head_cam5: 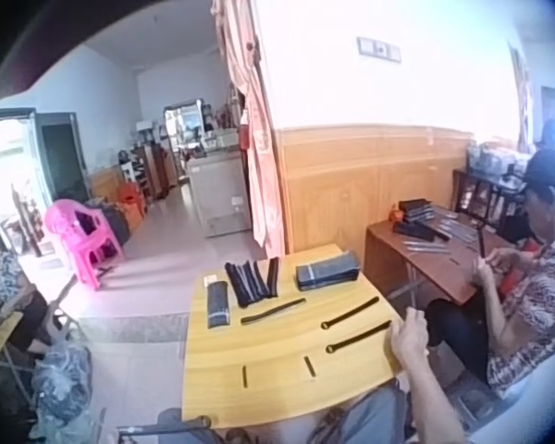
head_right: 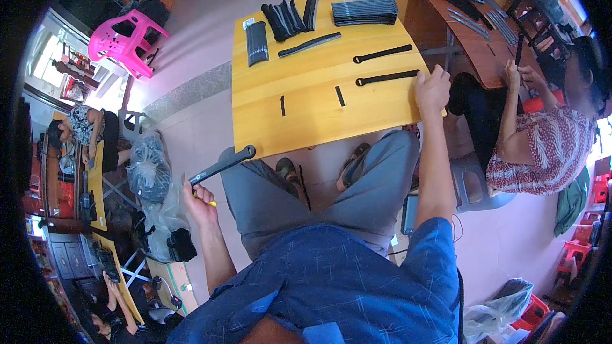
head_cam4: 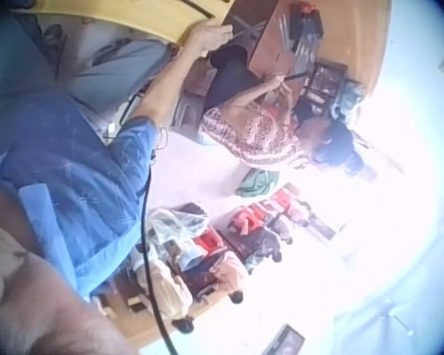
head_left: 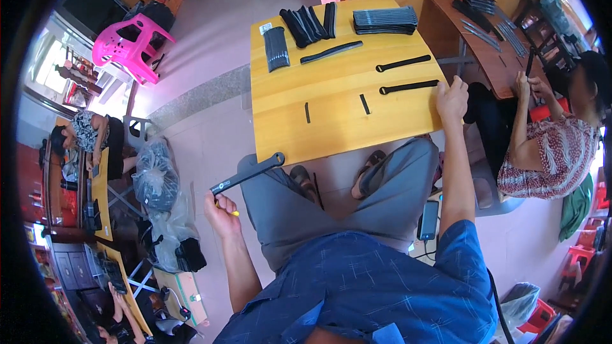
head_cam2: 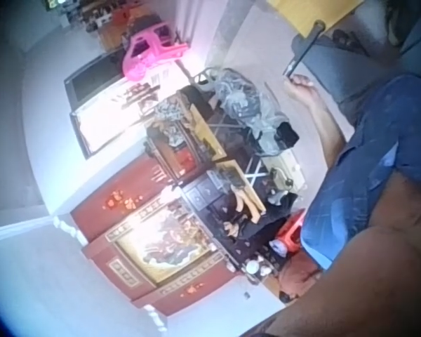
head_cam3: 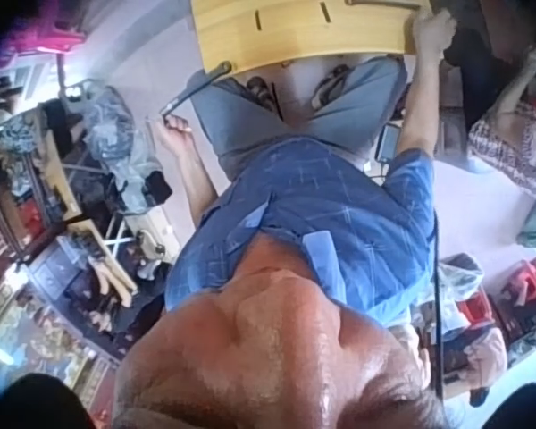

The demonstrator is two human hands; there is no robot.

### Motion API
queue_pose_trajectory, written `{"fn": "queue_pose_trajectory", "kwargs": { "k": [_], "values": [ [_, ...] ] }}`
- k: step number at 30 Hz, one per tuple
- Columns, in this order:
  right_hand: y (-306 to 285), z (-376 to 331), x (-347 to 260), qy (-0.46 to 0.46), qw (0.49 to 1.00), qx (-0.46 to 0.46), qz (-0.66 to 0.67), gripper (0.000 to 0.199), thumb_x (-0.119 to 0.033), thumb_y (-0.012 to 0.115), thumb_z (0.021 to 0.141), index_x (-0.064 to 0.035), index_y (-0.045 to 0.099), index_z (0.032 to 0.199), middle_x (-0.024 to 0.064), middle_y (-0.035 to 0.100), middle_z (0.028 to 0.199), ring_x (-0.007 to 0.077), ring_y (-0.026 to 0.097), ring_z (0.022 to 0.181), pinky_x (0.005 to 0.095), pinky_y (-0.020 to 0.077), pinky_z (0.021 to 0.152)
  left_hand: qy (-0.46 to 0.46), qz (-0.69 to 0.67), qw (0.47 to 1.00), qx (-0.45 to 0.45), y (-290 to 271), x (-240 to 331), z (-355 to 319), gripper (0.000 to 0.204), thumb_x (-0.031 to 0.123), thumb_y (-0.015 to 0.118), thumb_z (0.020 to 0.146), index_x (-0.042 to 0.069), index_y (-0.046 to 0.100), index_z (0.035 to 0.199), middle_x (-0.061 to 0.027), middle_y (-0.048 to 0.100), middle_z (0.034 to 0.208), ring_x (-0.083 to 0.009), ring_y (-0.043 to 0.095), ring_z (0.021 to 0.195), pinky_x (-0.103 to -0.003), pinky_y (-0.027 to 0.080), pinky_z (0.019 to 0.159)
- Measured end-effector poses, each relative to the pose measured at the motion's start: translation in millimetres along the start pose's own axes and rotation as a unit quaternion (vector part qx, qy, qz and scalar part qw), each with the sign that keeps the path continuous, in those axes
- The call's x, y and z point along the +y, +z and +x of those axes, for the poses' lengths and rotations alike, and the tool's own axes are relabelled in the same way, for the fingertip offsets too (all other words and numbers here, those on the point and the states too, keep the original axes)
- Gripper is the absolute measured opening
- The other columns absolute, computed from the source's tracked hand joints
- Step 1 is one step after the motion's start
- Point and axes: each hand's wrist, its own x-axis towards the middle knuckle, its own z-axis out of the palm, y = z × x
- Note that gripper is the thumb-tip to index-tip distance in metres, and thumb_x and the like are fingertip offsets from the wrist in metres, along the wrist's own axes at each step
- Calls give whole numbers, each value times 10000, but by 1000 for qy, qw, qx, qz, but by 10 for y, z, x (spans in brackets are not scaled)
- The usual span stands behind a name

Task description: Assembling plastic fasteners or clips onto black fabric straps.

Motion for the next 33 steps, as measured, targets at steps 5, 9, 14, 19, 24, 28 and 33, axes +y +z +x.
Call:
{"fn": "queue_pose_trajectory", "kwargs": {
  "k": [5,9,14,19,24,28,33],
  "values": [
    [138,-386,-412,-223,973,-47,34,587,-398,652,955,-31,541,1398,256,528,1432,419,532,1300,547,433,1083,-16,8,1000,-13,117,-36,-51,368,330,539,1068,134,499,760,25,426,575,-99,374,467,-274,318,446],
    [308,-481,-514,-245,962,-121,-2,594,-486,583,997,-111,557,1456,195,474,1537,402,368,1473,617,290,1174,-25,0,999,-23,210,-49,-39,371,325,539,1068,130,499,755,23,427,575,-102,380,468,-276,323,444],
    [445,-202,-351,-268,954,-130,35,580,-482,578,1003,-122,565,1457,186,469,1547,379,383,1470,630,305,1155,-22,22,999,-8,272,-60,-37,369,316,534,1070,129,489,755,20,426,577,-105,388,471,-278,325,442],
    [398,-125,-404,-218,964,-152,2,574,-488,559,1015,-144,556,1474,177,406,1606,378,340,1506,639,260,1188,-42,46,998,-26,272,-107,10,362,310,517,1075,129,468,767,12,423,580,-108,398,473,-281,338,445],
    [558,-24,-478,-243,962,-124,35,584,-476,510,1045,-163,483,1538,191,347,1643,387,308,1524,644,239,1204,-51,58,996,-42,608,-101,-15,344,304,504,1085,126,471,793,9,432,588,-109,410,470,-277,352,449],
    [754,150,-483,-237,961,-138,-19,596,-466,471,1068,-166,419,1580,201,321,1654,393,298,1527,642,255,1200,-68,35,992,-105,853,-166,108,335,312,506,1090,122,482,815,6,455,604,-108,424,471,-271,358,448],
    [841,293,-631,-246,956,-157,-36,603,-486,467,1067,-158,431,1573,200,329,1649,394,297,1527,633,270,1196,-87,49,989,-113,1083,-278,303,313,317,502,1092,121,490,848,9,456,606,-102,423,473,-265,362,448]
  ]
}}
